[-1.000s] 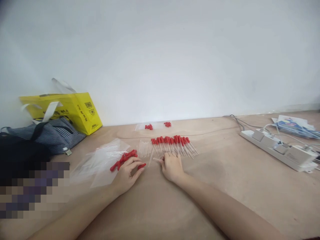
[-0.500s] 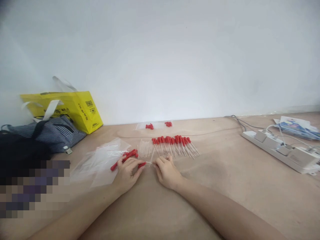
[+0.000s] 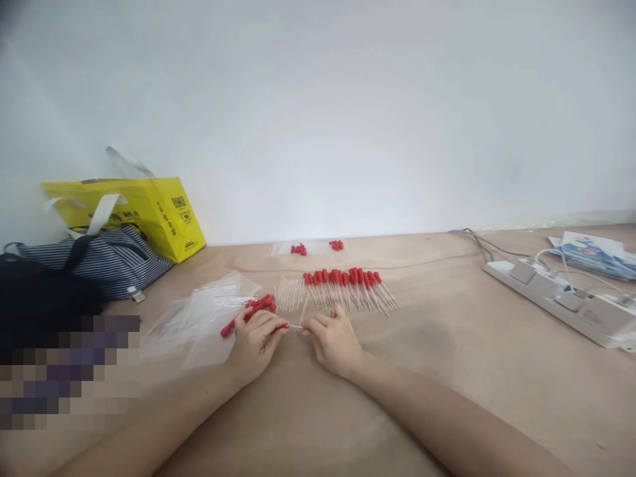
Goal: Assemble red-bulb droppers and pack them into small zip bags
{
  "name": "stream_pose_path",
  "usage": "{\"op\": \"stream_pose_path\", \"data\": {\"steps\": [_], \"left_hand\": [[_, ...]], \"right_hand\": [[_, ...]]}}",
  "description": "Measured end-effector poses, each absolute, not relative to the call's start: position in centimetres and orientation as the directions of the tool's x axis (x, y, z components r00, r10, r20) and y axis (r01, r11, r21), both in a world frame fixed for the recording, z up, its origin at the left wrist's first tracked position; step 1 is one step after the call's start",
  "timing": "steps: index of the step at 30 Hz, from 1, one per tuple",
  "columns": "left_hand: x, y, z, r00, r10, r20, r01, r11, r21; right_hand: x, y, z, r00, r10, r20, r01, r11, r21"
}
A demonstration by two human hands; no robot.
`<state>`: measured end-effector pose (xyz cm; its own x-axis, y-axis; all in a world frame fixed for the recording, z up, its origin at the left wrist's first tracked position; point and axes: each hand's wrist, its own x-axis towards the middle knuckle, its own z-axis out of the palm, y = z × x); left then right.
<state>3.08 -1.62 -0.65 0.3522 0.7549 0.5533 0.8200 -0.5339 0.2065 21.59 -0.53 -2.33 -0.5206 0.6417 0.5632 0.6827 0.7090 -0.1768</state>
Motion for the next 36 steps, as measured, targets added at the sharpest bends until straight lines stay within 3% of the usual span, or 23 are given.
{"op": "stream_pose_path", "data": {"steps": [9, 14, 17, 23, 32, 36], "left_hand": [[3.0, -1.9, -0.5, 0.496, 0.693, 0.524, 0.748, -0.647, 0.149], [3.4, -2.2, -0.3, 0.514, 0.644, 0.567, 0.731, -0.674, 0.103], [3.5, -2.3, -0.3, 0.515, 0.613, 0.599, 0.720, -0.688, 0.085], [3.5, -2.2, -0.6, 0.521, 0.612, 0.596, 0.713, -0.695, 0.091], [3.1, -1.9, -0.2, 0.440, 0.682, 0.584, 0.746, -0.639, 0.185], [2.8, -1.8, -0.1, 0.428, 0.706, 0.564, 0.766, -0.615, 0.188]], "right_hand": [[22.5, -0.4, -2.0, -0.657, 0.492, 0.572, 0.647, 0.757, 0.093], [22.3, -0.3, -2.2, -0.635, 0.347, 0.690, 0.609, 0.774, 0.172], [21.8, -0.2, -2.3, -0.601, 0.295, 0.743, 0.588, 0.793, 0.161], [21.0, -0.1, -2.3, -0.580, 0.311, 0.753, 0.559, 0.824, 0.091], [21.8, 0.5, -2.2, -0.596, 0.467, 0.653, 0.552, 0.829, -0.089], [22.4, 0.4, -2.0, -0.614, 0.497, 0.613, 0.567, 0.818, -0.095]]}}
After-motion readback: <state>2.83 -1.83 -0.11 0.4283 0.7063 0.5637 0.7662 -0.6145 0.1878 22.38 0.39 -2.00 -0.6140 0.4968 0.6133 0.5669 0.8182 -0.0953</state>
